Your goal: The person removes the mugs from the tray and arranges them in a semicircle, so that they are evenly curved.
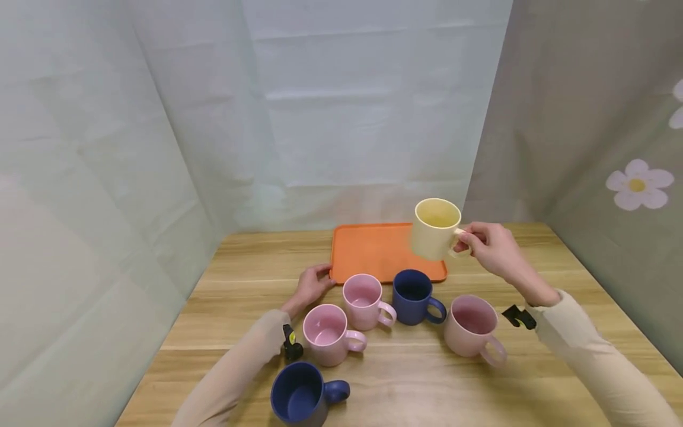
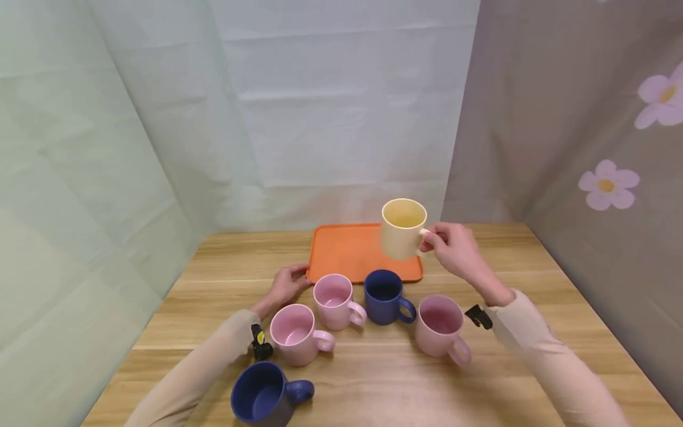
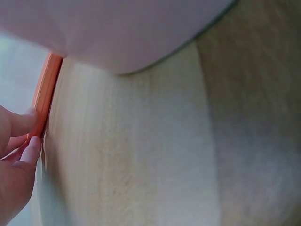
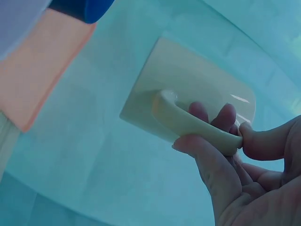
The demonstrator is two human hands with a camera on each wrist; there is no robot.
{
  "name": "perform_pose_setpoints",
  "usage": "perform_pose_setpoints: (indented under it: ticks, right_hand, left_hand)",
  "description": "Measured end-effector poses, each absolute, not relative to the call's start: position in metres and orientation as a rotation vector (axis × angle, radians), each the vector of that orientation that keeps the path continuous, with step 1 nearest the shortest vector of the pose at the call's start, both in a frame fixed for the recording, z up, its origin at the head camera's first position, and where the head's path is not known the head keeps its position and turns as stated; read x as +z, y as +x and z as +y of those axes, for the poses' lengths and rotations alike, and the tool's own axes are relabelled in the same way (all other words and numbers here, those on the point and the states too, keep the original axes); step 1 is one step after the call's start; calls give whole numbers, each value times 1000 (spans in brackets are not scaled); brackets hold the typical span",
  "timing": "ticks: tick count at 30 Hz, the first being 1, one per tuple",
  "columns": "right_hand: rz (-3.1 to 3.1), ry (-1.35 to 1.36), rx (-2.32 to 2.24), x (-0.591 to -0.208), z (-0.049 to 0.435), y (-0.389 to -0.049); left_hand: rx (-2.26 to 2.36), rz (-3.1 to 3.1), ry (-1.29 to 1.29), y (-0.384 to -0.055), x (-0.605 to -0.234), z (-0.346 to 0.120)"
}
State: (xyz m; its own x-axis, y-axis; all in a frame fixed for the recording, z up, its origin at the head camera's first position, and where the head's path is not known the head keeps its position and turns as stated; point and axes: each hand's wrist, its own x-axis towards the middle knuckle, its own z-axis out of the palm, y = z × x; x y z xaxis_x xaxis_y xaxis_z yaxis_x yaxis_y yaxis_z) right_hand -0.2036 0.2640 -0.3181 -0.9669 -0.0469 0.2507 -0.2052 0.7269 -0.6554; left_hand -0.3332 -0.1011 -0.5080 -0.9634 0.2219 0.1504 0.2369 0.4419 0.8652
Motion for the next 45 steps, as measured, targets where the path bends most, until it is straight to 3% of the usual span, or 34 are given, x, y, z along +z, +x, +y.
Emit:
perform_pose_setpoints:
  ticks: [28, 42, 45]
  right_hand:
    - [-2559, 195, 944, -358, 325, -103]
    - [-2623, 485, 1004, -375, 358, -52]
    - [-2622, 656, 1158, -381, 365, -46]
  left_hand:
    - [-1576, -2655, -429, -339, -503, -105]
    - [-1534, -2642, -463, -339, -504, -109]
    - [-1520, -2642, -464, -339, -504, -107]
